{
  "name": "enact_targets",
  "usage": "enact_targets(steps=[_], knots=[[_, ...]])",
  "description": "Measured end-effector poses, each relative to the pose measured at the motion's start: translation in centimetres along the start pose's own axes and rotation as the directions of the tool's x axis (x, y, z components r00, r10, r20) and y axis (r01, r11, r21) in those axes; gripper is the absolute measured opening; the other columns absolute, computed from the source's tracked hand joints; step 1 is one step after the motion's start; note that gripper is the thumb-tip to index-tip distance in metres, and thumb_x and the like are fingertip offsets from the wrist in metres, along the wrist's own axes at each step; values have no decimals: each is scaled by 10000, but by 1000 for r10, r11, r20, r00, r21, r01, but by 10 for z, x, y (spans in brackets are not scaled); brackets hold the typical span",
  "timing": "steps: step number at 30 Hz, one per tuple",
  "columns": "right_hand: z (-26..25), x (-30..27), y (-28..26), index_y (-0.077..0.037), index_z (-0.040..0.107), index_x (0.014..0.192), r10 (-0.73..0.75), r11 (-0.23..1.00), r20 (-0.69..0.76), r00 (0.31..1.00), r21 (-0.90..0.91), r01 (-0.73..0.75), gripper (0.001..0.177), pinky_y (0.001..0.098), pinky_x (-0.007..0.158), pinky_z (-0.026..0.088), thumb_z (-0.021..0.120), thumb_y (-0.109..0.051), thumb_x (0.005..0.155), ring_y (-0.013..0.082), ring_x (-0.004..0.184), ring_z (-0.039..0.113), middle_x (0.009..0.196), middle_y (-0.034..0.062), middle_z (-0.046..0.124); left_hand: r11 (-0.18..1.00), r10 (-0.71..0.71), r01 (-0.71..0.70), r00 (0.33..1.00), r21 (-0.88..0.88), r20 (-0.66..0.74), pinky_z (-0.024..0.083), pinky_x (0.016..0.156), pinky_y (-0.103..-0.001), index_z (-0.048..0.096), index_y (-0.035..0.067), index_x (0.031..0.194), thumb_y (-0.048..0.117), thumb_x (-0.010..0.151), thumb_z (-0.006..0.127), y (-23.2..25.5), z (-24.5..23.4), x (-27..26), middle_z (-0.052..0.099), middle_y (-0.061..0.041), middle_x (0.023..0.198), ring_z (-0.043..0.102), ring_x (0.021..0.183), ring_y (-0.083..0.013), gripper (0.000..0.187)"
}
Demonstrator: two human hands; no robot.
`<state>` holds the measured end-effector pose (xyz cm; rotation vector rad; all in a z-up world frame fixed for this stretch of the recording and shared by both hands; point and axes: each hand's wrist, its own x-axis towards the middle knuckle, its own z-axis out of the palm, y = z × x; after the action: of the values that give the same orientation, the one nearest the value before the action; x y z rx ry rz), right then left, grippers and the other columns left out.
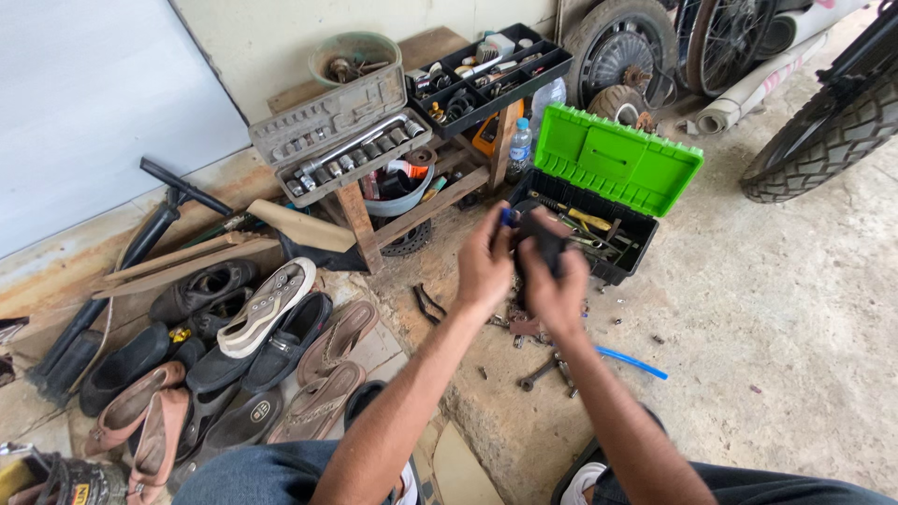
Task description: The person cleans and reassembles a mechanical component using a wrench and a socket, applying a substance from a tube to a part and wiping it with a cloth.
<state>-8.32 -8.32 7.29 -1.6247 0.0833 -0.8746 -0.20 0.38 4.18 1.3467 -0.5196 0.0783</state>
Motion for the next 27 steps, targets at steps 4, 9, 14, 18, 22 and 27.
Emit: enact_targets(steps=[4, 9, 14, 18, 22, 27], knots=[[8, -16, 5, -68, 543, 1488, -46, 997, 63, 997, 68, 41, 417, 402, 1273, 295, 516, -80, 1072, 251, 1553, 349, 1669, 120, 394, 874, 232, -276, 960, 399, 156, 621, 753, -341, 537, 27, 1497, 64, 1048, 593, 9, 7, -22, 751, -192, 1077, 774, 916, -272, 454], [-1, -9, 16, -97, 560, 1496, 109, 991, -62, 992, 79, -104, 424, 359, 1131, 392, 520, -140, 1075, 217, 1345, 482, 1502, 132, 548, 892, -93, -59, 946, 448, 310, 638, 579, -315, 479, 22, 1497, 68, 1029, 532, 16, 13, -26, 768, -192, 969, 771, 699, -291, 474], [-28, 17, 31, -173, 620, 1462, 436, 868, -62, 898, 293, -401, 394, 289, 698, 545, 549, -236, 1080, 135, 802, 622, 1073, 141, 706, 904, 28, -229, 875, 362, 484, 681, 718, -286, 437, -48, 1495, -67, 1037, 480, 3, 17, -52, 687, -287, 1207, 768, 882, -329, 460], [-31, 23, 38, -151, 604, 1459, 458, 836, -52, 888, 364, -410, 392, 301, 709, 574, 530, -233, 1083, 164, 841, 661, 1137, 153, 681, 834, 205, -408, 854, 371, 479, 664, 753, -304, 464, -58, 1481, -139, 941, 482, -2, 17, -51, 599, -339, 1380, 731, 1029, -384, 547], [-31, 30, 28, -113, 512, 1449, 381, 837, -82, 921, 453, -306, 395, 334, 772, 608, 508, -198, 1063, 206, 940, 711, 1277, 137, 682, 932, 35, -130, 961, 339, 273, 599, 599, -324, 562, 10, 1431, -53, 996, 523, 13, 9, -31, 735, -220, 1168, 733, 828, -320, 441], [-15, 16, 8, -42, 470, 1478, 75, 968, -49, 996, 242, -61, 448, 379, 994, 528, 480, -95, 1033, 242, 1175, 629, 1424, 161, 617, 971, 62, -101, 981, 215, 181, 641, 656, -285, 607, -21, 1300, 16, 1047, 549, 29, 1, -6, 749, -165, 962, 754, 772, -221, 262]])
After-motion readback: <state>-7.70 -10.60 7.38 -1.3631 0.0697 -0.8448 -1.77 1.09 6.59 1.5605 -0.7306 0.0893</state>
